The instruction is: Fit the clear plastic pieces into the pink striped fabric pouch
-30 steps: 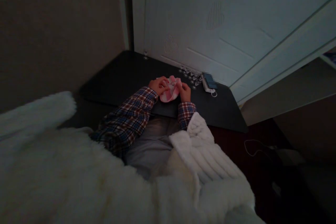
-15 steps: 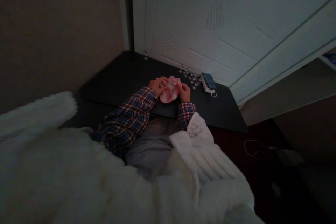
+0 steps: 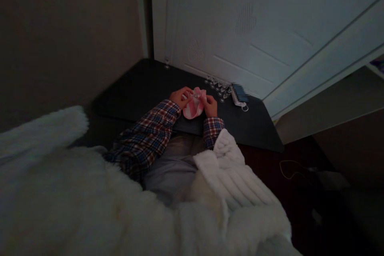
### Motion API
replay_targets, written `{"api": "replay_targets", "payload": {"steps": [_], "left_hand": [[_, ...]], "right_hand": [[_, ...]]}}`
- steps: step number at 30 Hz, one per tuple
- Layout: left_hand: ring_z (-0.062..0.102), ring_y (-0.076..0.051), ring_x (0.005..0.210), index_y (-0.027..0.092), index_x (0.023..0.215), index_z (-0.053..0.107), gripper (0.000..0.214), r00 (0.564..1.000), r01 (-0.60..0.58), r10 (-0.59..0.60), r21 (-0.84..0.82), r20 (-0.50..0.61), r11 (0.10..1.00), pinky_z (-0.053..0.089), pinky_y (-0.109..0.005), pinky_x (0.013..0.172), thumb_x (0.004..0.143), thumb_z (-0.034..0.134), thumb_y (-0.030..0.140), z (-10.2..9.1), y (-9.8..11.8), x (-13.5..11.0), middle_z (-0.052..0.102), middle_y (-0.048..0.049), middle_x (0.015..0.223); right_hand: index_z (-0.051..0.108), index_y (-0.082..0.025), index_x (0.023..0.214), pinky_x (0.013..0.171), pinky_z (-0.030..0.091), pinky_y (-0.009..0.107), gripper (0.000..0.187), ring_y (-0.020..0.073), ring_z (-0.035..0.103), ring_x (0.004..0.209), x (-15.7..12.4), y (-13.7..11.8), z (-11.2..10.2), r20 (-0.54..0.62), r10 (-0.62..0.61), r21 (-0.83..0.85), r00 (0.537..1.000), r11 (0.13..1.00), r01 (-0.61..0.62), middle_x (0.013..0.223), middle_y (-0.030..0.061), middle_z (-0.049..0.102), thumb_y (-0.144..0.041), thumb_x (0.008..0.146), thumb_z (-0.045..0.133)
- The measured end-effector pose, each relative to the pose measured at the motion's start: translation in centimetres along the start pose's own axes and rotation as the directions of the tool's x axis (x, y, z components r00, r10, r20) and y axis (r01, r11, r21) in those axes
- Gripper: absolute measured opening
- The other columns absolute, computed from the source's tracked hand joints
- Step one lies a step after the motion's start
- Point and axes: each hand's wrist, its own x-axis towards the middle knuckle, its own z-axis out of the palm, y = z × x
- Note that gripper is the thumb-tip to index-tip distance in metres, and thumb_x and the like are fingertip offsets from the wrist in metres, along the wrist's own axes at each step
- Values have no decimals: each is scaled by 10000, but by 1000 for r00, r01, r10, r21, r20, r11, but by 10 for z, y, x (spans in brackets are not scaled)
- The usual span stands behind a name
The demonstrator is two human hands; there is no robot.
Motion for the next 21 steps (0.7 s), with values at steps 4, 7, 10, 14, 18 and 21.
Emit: {"api": "replay_targets", "payload": {"steps": [4,7,10,14,18,21], "left_hand": [[520,-94,503,189,987,570,336,1000,10,-9,82,-18,997,425,-212,491,709,571,379,0,-2,1,606,-4,777],[525,-109,555,179,948,605,338,999,19,-12,128,-51,992,429,-222,532,707,574,414,0,-2,3,613,-14,756],[528,-119,591,173,899,630,328,997,32,-21,158,-72,987,424,-224,553,703,578,430,-1,-1,3,616,-18,733],[518,-117,596,172,873,641,355,995,54,-40,161,-91,986,414,-225,564,690,584,472,-1,2,3,611,-14,711],[504,-119,598,176,881,648,415,993,76,-62,147,-98,986,397,-227,560,670,585,527,-1,4,2,600,-11,699],[492,-123,605,167,865,646,423,992,73,-55,163,-112,984,382,-231,554,666,585,536,-1,4,2,587,-14,692]], "right_hand": [[646,-147,762,665,398,242,321,119,491,688,-2,-4,0,20,-13,2,1000,1000,13,739,-4,561,-449,674,583],[644,-154,742,655,397,241,298,117,488,678,-4,-8,0,44,-36,8,998,999,35,719,-8,552,-440,677,586],[638,-162,701,640,394,236,283,113,480,664,-6,-12,0,64,-59,11,996,998,59,689,-14,534,-439,677,589],[634,-165,703,652,402,235,282,115,484,681,-6,-14,0,73,-92,27,993,996,90,692,-11,535,-441,695,575],[640,-171,726,682,417,244,286,118,495,703,-7,-15,0,86,-131,55,988,990,127,715,-6,544,-446,711,564],[648,-172,737,684,425,249,310,119,504,707,-8,-16,0,96,-151,70,984,987,145,731,3,554,-465,724,546]]}}
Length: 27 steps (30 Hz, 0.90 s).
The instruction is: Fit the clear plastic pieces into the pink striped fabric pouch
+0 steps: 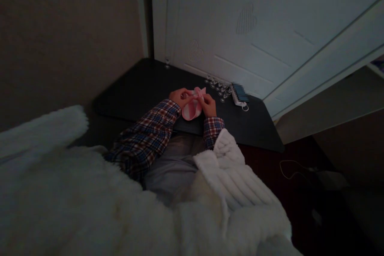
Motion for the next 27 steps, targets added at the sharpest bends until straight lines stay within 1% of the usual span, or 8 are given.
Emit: {"api": "replay_targets", "payload": {"steps": [5,9,14,20,24,27], "left_hand": [[474,-126,607,162,824,635,411,1000,-7,8,47,-17,999,368,-237,558,663,586,537,2,-3,2,556,-8,665],[479,-132,625,164,818,617,420,1000,-8,9,50,-18,999,377,-246,582,653,583,549,3,-5,2,556,-12,695],[476,-134,631,172,809,596,395,998,-21,24,42,-53,999,377,-246,589,661,583,538,4,-6,1,550,-14,714],[466,-134,629,176,799,570,381,998,-3,7,72,-56,997,370,-240,573,646,601,524,3,-5,1,528,-4,688],[465,-134,628,172,796,555,369,997,-7,13,76,-73,997,370,-242,576,643,612,503,4,-6,1,520,-2,682],[459,-132,618,175,789,544,362,998,-4,8,66,-60,998,367,-241,568,639,616,496,3,-6,1,510,4,669]], "right_hand": [[658,-177,743,697,433,256,350,128,521,731,-2,-2,1,18,-12,5,1000,1000,12,750,13,580,-500,732,523],[665,-185,760,717,439,259,351,130,532,745,-2,-3,2,35,-29,-10,999,1000,29,782,18,598,-504,735,520],[679,-196,783,744,439,269,334,137,544,773,-3,-6,2,70,-68,-25,995,997,70,814,28,602,-489,746,521],[683,-201,805,783,443,280,334,147,553,816,-3,-8,1,81,-52,-39,995,998,55,853,36,616,-488,746,522],[685,-196,812,774,447,280,343,149,560,815,-4,-7,1,88,-56,-36,995,998,59,850,35,618,-490,744,522],[688,-192,802,773,444,279,334,147,564,805,-4,-7,1,81,-60,-12,995,998,61,842,34,624,-476,753,520]]}}
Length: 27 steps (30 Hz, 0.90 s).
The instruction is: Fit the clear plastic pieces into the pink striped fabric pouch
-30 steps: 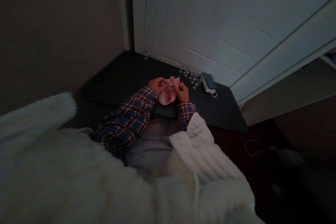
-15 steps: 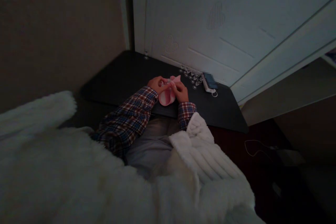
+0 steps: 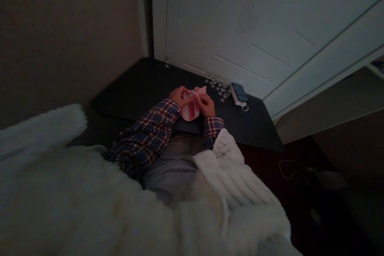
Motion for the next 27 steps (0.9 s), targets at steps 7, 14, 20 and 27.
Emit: {"api": "replay_targets", "payload": {"steps": [7,14,20,27], "left_hand": [[466,-125,618,171,778,536,366,1000,-18,19,-46,21,999,377,-237,567,658,586,513,0,2,0,515,5,679],[484,-118,630,172,801,537,383,999,-37,39,-97,15,995,385,-225,571,658,594,523,-3,6,-3,535,8,698],[429,-98,547,174,774,527,405,999,-15,12,-75,-30,997,340,-211,508,635,604,546,-2,4,-2,480,35,612],[406,-91,531,175,755,511,367,999,-21,18,-88,-34,996,327,-211,504,645,609,511,-2,5,-3,457,42,597]], "right_hand": [[691,-187,761,794,436,272,333,146,570,815,3,4,-2,-25,33,100,999,994,-31,817,23,632,-488,717,555],[688,-186,759,804,446,286,309,152,576,821,4,6,-3,-31,33,160,999,987,-27,803,16,634,-463,730,553],[696,-202,781,861,430,291,259,151,571,876,4,4,-3,-1,5,206,1000,978,-5,848,14,640,-428,719,585],[705,-211,775,850,429,306,244,156,569,862,3,3,-4,15,-5,247,1000,969,1,828,11,625,-421,711,599]]}}
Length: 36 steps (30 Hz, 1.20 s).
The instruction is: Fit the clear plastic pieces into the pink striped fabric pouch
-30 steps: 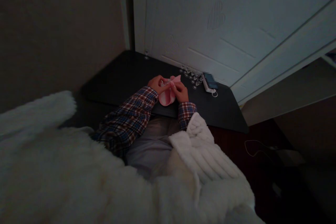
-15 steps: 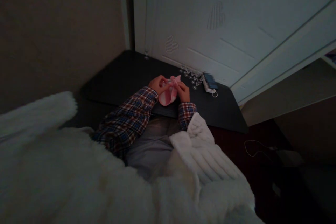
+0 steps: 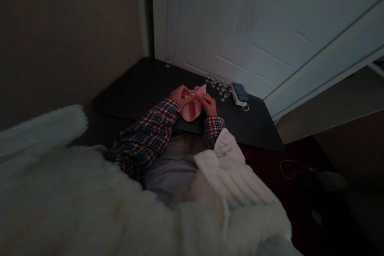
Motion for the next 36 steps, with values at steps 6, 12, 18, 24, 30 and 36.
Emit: {"api": "replay_targets", "payload": {"steps": [6,12,18,24,30,36], "left_hand": [[415,-93,545,174,747,500,340,1000,-8,8,-45,15,999,344,-213,518,662,602,487,-2,3,0,456,39,606],[445,-107,575,173,777,500,307,998,-57,56,7,38,998,367,-226,541,663,604,438,2,2,-1,496,19,657],[499,-126,627,173,880,488,305,995,-57,55,24,86,998,407,-240,587,657,599,349,4,-2,0,551,-8,765],[509,-133,636,185,945,468,312,991,-63,59,25,118,998,416,-247,592,662,566,273,3,-2,-1,555,-9,788],[511,-126,641,189,1004,469,357,988,-84,85,-12,128,996,417,-237,595,663,560,244,5,-2,-2,563,-13,834],[500,-93,576,183,1018,521,317,988,-50,55,-42,141,998,415,-222,571,716,543,279,-3,-1,-8,587,-31,939]], "right_hand": [[703,-217,763,854,426,320,242,163,566,866,0,0,0,-4,12,-6,1000,1000,-12,826,13,634,-427,711,597],[699,-209,766,859,426,312,290,162,565,879,-1,-4,-2,-12,37,-44,999,998,-37,839,21,639,-465,714,575],[697,-199,780,850,421,299,329,164,559,882,-2,-7,-3,-27,34,-83,999,996,-36,853,32,636,-488,725,551],[691,-187,811,776,429,276,366,152,552,815,-2,1,-1,-90,84,-150,992,984,-97,831,29,622,-511,705,558],[684,-166,825,687,428,240,364,118,527,724,0,12,-5,-177,142,-164,974,971,-172,792,17,613,-486,684,583],[678,-160,841,683,425,238,359,116,524,725,2,17,-9,-219,209,-140,953,960,-243,790,15,609,-472,689,583]]}}
